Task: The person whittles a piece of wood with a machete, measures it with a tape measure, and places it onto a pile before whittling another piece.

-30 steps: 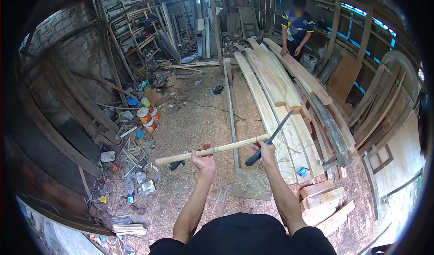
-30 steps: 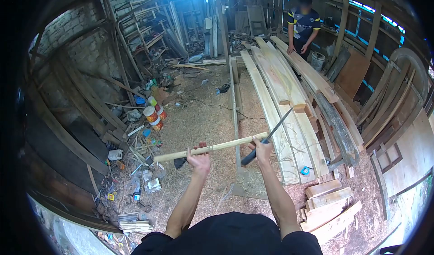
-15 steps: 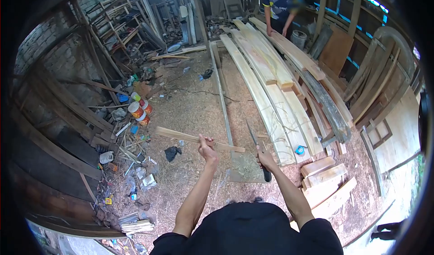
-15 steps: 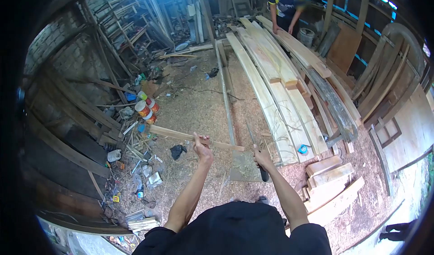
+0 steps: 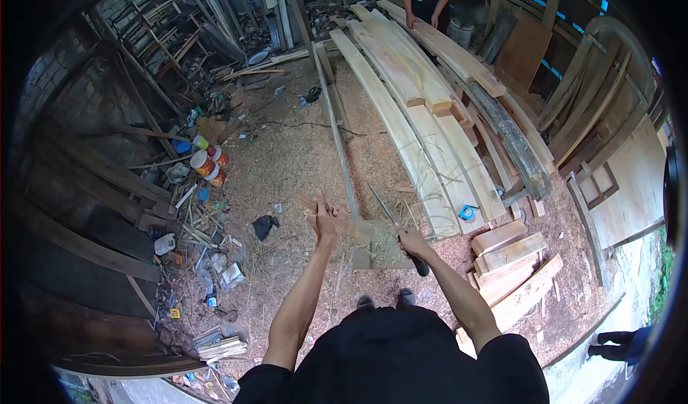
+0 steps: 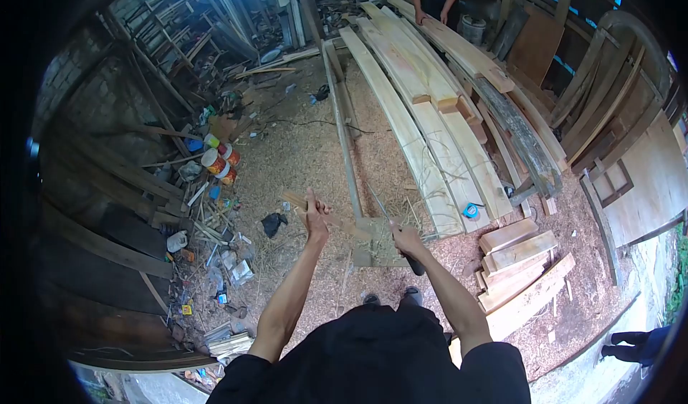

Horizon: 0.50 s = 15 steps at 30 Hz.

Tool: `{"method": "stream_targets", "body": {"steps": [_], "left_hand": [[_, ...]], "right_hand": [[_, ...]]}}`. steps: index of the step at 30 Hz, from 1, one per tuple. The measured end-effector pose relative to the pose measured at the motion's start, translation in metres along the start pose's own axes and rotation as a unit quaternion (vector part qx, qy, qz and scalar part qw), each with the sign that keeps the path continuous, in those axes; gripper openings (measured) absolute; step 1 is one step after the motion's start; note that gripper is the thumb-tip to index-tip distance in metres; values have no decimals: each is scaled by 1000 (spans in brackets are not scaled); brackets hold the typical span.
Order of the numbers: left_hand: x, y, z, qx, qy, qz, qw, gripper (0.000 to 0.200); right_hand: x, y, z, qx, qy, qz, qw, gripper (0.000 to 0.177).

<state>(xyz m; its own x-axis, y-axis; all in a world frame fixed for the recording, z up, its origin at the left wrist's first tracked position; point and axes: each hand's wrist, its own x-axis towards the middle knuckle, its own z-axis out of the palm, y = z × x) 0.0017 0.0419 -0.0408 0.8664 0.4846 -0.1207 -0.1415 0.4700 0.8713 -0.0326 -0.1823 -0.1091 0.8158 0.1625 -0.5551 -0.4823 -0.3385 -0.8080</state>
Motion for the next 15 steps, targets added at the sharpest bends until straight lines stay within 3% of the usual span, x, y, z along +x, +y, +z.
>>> {"method": "stream_targets", "body": {"steps": [2, 8, 10, 11, 14, 15], "left_hand": [[-13, 7, 11, 8, 20, 82, 996, 34], [-17, 15, 17, -4, 75, 83, 994, 36], [-15, 7, 10, 5, 45, 72, 996, 37], [-14, 2, 7, 10, 12, 58, 998, 38], [-21, -16, -4, 44, 55, 42, 997, 41], [-27, -18, -6, 49, 56, 36, 997, 41]], "right_hand": [[2, 4, 5, 0, -8, 0, 1000, 52], [8, 8, 6, -31, -38, -50, 998, 50], [11, 17, 12, -39, -39, -87, 995, 50], [16, 19, 13, -36, -43, -86, 995, 50], [7, 21, 20, 14, -107, -44, 993, 53], [5, 22, 23, -55, -100, -23, 993, 55]]}}
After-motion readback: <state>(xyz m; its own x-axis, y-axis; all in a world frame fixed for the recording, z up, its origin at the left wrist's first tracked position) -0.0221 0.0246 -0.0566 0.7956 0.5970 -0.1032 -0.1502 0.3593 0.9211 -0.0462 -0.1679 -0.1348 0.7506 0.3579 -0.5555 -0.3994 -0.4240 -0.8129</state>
